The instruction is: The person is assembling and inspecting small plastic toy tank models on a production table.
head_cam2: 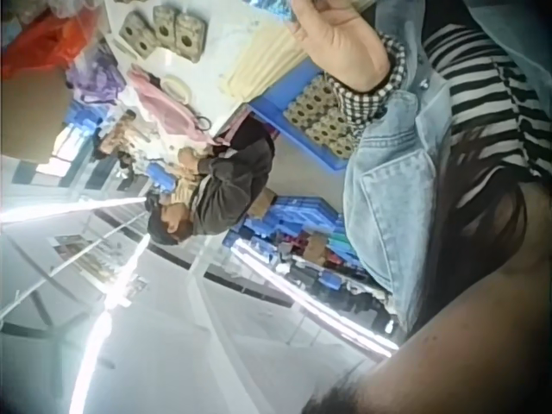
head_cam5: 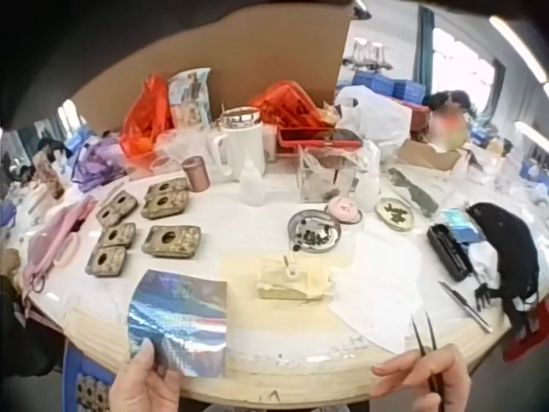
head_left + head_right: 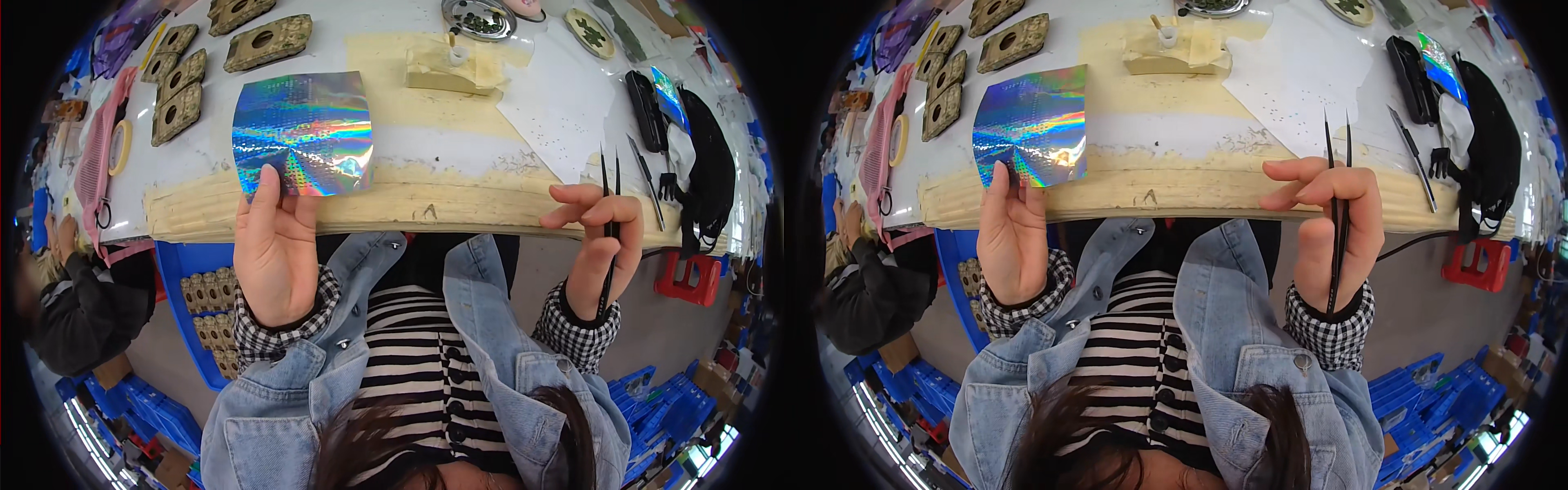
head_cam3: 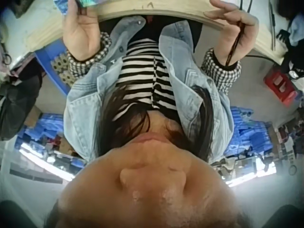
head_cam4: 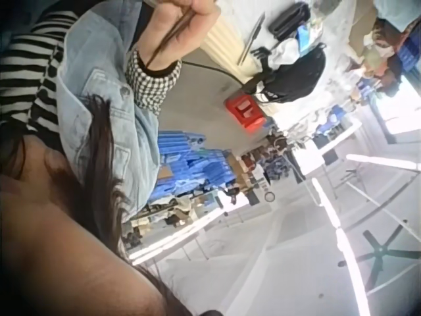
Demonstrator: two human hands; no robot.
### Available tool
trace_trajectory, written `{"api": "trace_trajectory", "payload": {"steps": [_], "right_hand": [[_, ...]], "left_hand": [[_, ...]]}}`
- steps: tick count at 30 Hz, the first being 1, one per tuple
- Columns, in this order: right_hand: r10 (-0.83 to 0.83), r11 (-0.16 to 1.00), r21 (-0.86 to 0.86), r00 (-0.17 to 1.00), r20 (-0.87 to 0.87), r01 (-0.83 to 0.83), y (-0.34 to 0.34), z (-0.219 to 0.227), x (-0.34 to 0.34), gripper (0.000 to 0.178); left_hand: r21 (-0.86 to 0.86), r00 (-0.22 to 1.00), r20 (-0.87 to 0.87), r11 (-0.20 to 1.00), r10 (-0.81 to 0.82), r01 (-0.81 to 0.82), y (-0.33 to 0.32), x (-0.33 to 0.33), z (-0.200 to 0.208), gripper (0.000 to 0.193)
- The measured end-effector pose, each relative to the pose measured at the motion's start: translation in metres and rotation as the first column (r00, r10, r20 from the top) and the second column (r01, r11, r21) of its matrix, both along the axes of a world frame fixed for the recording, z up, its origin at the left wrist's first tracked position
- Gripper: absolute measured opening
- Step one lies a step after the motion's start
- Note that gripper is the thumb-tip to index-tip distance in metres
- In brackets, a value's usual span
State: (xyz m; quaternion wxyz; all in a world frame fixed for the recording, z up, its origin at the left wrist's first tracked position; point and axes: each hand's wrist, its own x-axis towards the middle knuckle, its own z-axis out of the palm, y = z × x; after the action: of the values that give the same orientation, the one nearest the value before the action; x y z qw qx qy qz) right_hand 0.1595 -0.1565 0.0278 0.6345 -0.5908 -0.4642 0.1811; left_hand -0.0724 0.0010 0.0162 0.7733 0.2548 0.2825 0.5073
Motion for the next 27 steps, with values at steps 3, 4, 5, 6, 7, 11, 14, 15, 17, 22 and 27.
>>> {"api": "trace_trajectory", "payload": {"steps": [3, 4, 5, 6, 7, 11, 14, 15, 17, 22, 27], "right_hand": [[0.000, 0.999, -0.042, 1.000, 0.004, 0.000, 0.001, 0.001, -0.004, 0.055], [0.001, 0.999, -0.048, 1.000, 0.010, -0.001, 0.002, 0.001, -0.006, 0.057], [-0.002, 0.998, -0.060, 1.000, 0.010, 0.002, 0.003, 0.001, -0.007, 0.059], [-0.004, 0.998, -0.070, 1.000, 0.011, 0.005, 0.003, 0.001, -0.007, 0.062], [-0.007, 0.997, -0.080, 1.000, 0.011, 0.007, 0.004, 0.000, -0.007, 0.064], [0.060, 0.996, -0.057, 0.997, -0.046, -0.062, 0.007, -0.004, -0.007, 0.067], [0.143, 0.989, -0.028, 0.990, -0.011, -0.143, 0.013, -0.007, -0.014, 0.070], [0.182, 0.983, -0.011, 0.983, 0.013, -0.182, 0.016, -0.008, -0.017, 0.071], [0.277, 0.959, 0.021, 0.955, 0.109, -0.281, 0.022, -0.011, -0.020, 0.071], [0.398, 0.888, 0.022, 0.793, 0.461, -0.459, 0.050, -0.009, -0.022, 0.071], [0.358, 0.929, -0.083, 0.817, 0.453, -0.361, 0.066, 0.005, -0.042, 0.060]], "left_hand": [[-0.061, 0.997, 0.075, 0.998, -0.024, 0.028, 0.000, -0.002, -0.003, 0.024], [-0.078, 0.997, 0.065, 0.996, -0.033, 0.038, -0.001, 0.000, -0.001, 0.026], [-0.096, 0.998, 0.055, 0.994, -0.044, 0.049, -0.002, 0.003, 0.003, 0.027], [-0.111, 0.998, 0.045, 0.992, -0.053, 0.058, -0.003, 0.005, 0.006, 0.029], [-0.111, 0.997, 0.035, 0.991, -0.072, 0.075, -0.003, 0.005, 0.005, 0.029], [-0.082, 0.994, -0.024, 0.991, -0.109, 0.107, -0.003, 0.008, 0.005, 0.029], [-0.068, 0.995, -0.046, 0.994, -0.087, 0.083, -0.007, 0.011, 0.004, 0.024], [-0.075, 0.994, -0.064, 0.994, -0.088, 0.083, -0.009, 0.013, 0.004, 0.023], [-0.113, 0.994, -0.099, 0.993, -0.054, 0.043, -0.014, 0.020, 0.006, 0.019], [-0.048, 0.981, -0.195, 0.999, -0.011, 0.002, -0.023, 0.026, 0.005, 0.022], [-0.007, 0.976, -0.218, 1.000, -0.026, 0.025, -0.024, 0.026, 0.003, 0.025]]}}
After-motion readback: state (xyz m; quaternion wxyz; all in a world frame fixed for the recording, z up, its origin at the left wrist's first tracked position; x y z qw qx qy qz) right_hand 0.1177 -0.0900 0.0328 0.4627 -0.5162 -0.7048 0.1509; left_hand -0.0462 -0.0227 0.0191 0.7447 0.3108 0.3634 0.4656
